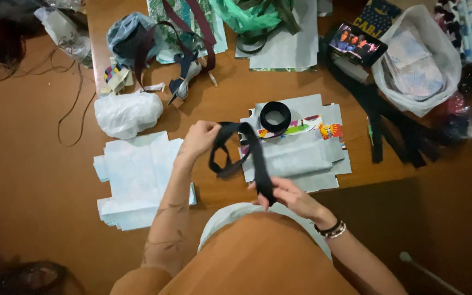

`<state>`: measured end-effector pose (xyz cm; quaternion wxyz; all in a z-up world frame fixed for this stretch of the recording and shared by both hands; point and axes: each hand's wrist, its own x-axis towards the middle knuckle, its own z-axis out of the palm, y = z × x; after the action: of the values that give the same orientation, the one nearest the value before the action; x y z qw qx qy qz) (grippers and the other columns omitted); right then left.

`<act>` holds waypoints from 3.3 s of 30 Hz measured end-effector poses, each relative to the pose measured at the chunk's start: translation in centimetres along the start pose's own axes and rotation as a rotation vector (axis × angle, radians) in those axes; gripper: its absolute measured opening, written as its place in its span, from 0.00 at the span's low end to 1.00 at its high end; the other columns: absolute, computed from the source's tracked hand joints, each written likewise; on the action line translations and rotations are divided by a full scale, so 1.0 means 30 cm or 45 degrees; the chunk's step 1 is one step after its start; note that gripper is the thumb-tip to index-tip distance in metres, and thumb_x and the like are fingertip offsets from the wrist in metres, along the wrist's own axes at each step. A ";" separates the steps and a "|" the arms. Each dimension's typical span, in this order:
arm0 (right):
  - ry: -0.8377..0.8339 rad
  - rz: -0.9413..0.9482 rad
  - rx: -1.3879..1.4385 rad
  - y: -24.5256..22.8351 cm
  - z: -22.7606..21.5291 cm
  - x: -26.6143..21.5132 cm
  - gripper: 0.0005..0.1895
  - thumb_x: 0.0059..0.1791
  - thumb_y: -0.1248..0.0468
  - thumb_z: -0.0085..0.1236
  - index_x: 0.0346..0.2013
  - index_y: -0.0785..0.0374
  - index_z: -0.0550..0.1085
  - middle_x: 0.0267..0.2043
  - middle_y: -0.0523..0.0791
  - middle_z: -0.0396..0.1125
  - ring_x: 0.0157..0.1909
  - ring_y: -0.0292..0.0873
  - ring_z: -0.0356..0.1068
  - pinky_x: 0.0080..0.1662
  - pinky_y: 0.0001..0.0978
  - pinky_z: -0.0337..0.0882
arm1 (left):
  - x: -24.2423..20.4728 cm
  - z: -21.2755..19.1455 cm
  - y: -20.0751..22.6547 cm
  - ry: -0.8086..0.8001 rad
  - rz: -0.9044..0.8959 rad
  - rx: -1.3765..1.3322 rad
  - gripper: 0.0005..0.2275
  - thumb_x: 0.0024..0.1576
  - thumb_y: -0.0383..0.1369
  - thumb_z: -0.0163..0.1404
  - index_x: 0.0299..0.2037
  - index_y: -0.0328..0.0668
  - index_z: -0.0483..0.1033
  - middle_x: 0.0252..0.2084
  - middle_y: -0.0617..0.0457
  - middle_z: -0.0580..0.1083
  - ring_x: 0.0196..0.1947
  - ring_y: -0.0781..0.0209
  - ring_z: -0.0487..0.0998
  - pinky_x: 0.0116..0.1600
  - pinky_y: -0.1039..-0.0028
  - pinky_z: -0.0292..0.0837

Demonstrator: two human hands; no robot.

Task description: Organizing and arranging fabric pieces and straps on a template for sewing

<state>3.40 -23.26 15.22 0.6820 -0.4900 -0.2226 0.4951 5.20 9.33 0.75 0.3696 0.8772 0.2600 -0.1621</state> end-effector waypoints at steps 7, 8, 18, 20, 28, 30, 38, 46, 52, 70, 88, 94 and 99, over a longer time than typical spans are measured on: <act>0.174 0.007 0.370 0.024 -0.024 0.027 0.21 0.54 0.68 0.36 0.61 0.71 0.65 0.37 0.60 0.72 0.42 0.57 0.78 0.45 0.53 0.80 | -0.382 -0.039 0.407 -0.054 1.000 -0.577 0.31 0.47 0.19 0.46 0.65 0.48 0.69 0.61 0.46 0.71 0.66 0.46 0.67 0.70 0.58 0.56; 0.222 0.011 0.381 -0.004 -0.005 0.025 0.22 0.53 0.68 0.38 0.62 0.71 0.65 0.39 0.60 0.73 0.43 0.56 0.78 0.45 0.51 0.80 | -0.411 -0.016 0.419 -0.288 1.126 -0.718 0.31 0.46 0.17 0.44 0.66 0.39 0.66 0.59 0.37 0.71 0.63 0.38 0.67 0.70 0.51 0.55; 0.202 -0.043 0.534 -0.086 0.026 0.020 0.26 0.53 0.67 0.40 0.67 0.69 0.62 0.46 0.62 0.73 0.46 0.62 0.77 0.45 0.53 0.80 | -0.385 0.019 0.414 -0.496 1.082 -1.109 0.22 0.59 0.28 0.35 0.64 0.34 0.69 0.59 0.44 0.73 0.57 0.60 0.70 0.65 0.65 0.64; 0.239 -0.075 0.554 -0.075 0.025 0.028 0.26 0.53 0.66 0.42 0.66 0.69 0.63 0.48 0.62 0.72 0.48 0.62 0.76 0.47 0.51 0.79 | -0.364 0.029 0.389 -0.588 1.101 -1.109 0.23 0.62 0.38 0.37 0.65 0.34 0.68 0.58 0.43 0.73 0.55 0.59 0.71 0.62 0.63 0.65; 0.534 -0.334 0.518 -0.106 -0.065 0.058 0.29 0.54 0.67 0.38 0.72 0.58 0.57 0.59 0.59 0.68 0.58 0.59 0.70 0.59 0.59 0.70 | -0.503 -0.016 0.458 -0.996 0.921 -0.658 0.12 0.65 0.35 0.47 0.47 0.31 0.76 0.35 0.42 0.77 0.35 0.60 0.71 0.44 0.62 0.72; 0.586 -0.594 0.323 -0.073 -0.091 0.081 0.19 0.55 0.71 0.36 0.59 0.64 0.66 0.60 0.65 0.66 0.63 0.67 0.67 0.57 0.54 0.70 | -0.518 0.012 0.424 -1.286 0.856 -0.968 0.14 0.68 0.27 0.41 0.62 0.40 0.72 0.57 0.53 0.75 0.56 0.68 0.70 0.56 0.75 0.70; 0.372 -0.591 -1.496 0.129 -0.195 0.053 0.15 0.55 0.57 0.47 0.29 0.63 0.70 0.23 0.51 0.61 0.29 0.59 0.66 0.35 0.47 0.68 | -0.616 -0.196 0.514 -1.125 0.523 -1.173 0.04 0.57 0.29 0.53 0.35 0.40 0.80 0.27 0.61 0.71 0.28 0.76 0.70 0.33 0.85 0.63; 0.470 -0.470 -1.199 0.082 -0.159 0.045 0.06 0.53 0.67 0.53 0.31 0.60 0.73 0.24 0.46 0.68 0.30 0.53 0.73 0.36 0.36 0.71 | -0.392 -0.196 0.324 -0.833 0.833 -1.389 0.23 0.58 0.41 0.48 0.52 0.22 0.76 0.46 0.33 0.78 0.49 0.47 0.79 0.59 0.58 0.70; 0.476 -0.298 -0.612 0.013 -0.126 0.031 0.10 0.56 0.70 0.44 0.44 0.62 0.75 0.28 0.45 0.74 0.35 0.42 0.73 0.45 0.36 0.72 | -0.302 -0.259 0.296 -0.673 0.789 -2.168 0.20 0.62 0.41 0.36 0.54 0.36 0.72 0.53 0.32 0.74 0.52 0.36 0.78 0.58 0.52 0.71; 0.186 0.105 -0.325 -0.038 -0.296 0.163 0.14 0.56 0.65 0.47 0.30 0.64 0.77 0.26 0.43 0.73 0.34 0.35 0.70 0.44 0.27 0.70 | -0.280 0.111 0.467 -0.539 1.125 -1.023 0.19 0.61 0.23 0.38 0.63 0.26 0.65 0.55 0.36 0.65 0.26 0.51 0.82 0.45 0.57 0.80; 1.259 0.224 -2.421 -0.073 -1.076 0.394 0.32 0.59 0.47 0.46 0.77 0.48 0.55 0.31 0.52 0.72 0.31 0.58 0.76 0.31 0.53 0.75 | -0.201 0.178 0.452 -0.189 0.561 -0.673 0.14 0.67 0.33 0.38 0.60 0.45 0.72 0.50 0.41 0.75 0.46 0.46 0.79 0.53 0.59 0.73; 1.280 0.123 -2.574 -0.041 -1.146 0.417 0.33 0.58 0.41 0.45 0.76 0.44 0.58 0.26 0.49 0.70 0.26 0.54 0.75 0.30 0.45 0.73 | -0.192 0.186 0.462 -0.125 0.552 -0.680 0.13 0.66 0.33 0.40 0.58 0.45 0.72 0.49 0.39 0.75 0.50 0.38 0.77 0.54 0.54 0.72; 1.194 0.263 -2.461 -0.065 -1.117 0.428 0.33 0.59 0.43 0.41 0.78 0.46 0.54 0.29 0.52 0.73 0.31 0.57 0.77 0.34 0.47 0.74 | -0.182 0.193 0.462 -0.132 0.531 -0.675 0.14 0.67 0.34 0.39 0.59 0.45 0.72 0.49 0.40 0.75 0.49 0.40 0.78 0.54 0.55 0.72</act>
<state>36.01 -26.86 0.52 -0.0215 -0.9782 -0.1936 -0.0722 8.20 -4.95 7.26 0.6226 0.7756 0.0888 -0.0542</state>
